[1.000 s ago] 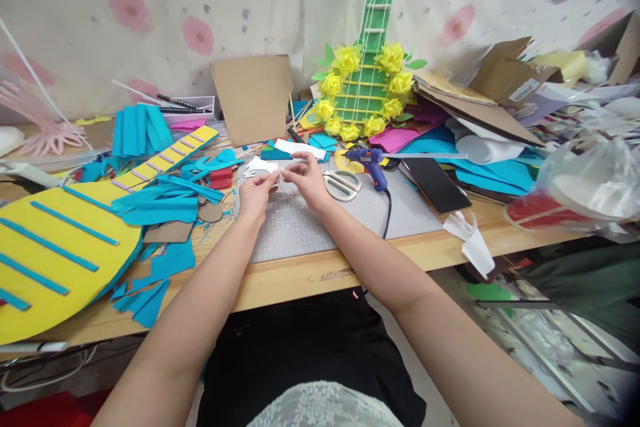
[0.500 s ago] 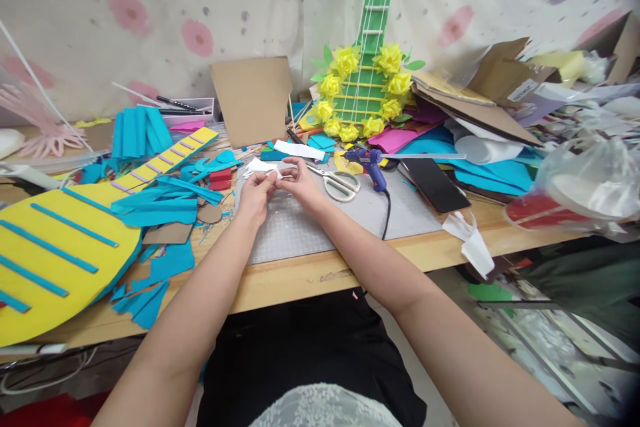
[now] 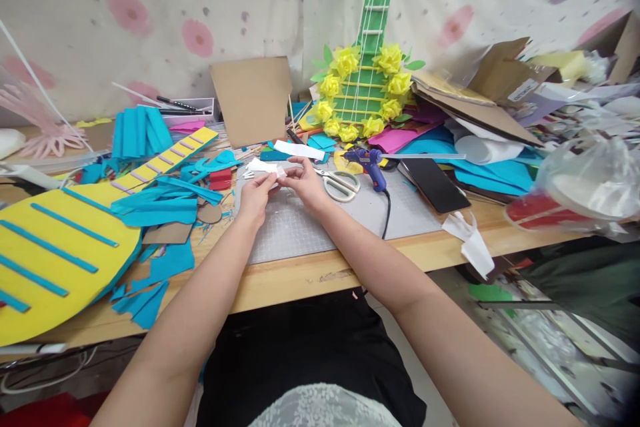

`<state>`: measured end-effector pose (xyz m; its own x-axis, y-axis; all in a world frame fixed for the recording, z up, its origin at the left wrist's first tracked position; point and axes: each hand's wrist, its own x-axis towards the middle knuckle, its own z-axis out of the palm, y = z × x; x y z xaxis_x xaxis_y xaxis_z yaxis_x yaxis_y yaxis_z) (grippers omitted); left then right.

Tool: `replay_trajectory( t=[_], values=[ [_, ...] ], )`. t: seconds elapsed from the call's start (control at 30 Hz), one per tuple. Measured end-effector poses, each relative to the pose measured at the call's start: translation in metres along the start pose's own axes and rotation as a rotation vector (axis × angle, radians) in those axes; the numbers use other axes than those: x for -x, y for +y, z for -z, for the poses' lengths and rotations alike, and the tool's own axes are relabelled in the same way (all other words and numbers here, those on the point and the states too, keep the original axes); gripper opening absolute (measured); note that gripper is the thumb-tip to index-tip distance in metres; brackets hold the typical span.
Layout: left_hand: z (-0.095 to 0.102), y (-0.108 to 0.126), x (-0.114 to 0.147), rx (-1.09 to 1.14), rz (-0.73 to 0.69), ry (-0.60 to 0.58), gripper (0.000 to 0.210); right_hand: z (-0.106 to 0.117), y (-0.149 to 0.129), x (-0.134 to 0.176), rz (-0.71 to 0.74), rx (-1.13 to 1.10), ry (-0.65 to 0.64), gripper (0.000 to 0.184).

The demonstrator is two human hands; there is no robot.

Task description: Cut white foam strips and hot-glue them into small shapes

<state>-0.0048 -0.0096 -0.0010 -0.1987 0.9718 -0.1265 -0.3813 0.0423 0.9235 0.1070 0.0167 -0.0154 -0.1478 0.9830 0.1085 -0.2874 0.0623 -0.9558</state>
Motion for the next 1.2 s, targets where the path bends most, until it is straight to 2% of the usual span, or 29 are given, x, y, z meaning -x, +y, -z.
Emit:
replay_trajectory(
  t=[0.23,0.47,0.67,1.2],
  values=[
    [-0.0006,-0.0029,-0.0007,-0.087,-0.06,0.058,0.021,0.0,-0.0055,0.0022,0.064,0.117,0.067,0.04],
    [-0.0006,-0.0055,-0.0031,-0.134,-0.113,0.114,0.021,-0.0025,-0.0057,0.0034,0.114,0.147,0.069,0.04],
    [0.0029,-0.0087,-0.0057,-0.205,-0.159,0.114,0.024,-0.0029,-0.0054,0.0031,0.133,0.117,0.052,0.042],
    [-0.0007,0.0001,-0.0009,-0.101,-0.074,0.081,0.032,-0.0032,-0.0067,0.0054,0.085,0.084,-0.051,0.042]
  ],
)
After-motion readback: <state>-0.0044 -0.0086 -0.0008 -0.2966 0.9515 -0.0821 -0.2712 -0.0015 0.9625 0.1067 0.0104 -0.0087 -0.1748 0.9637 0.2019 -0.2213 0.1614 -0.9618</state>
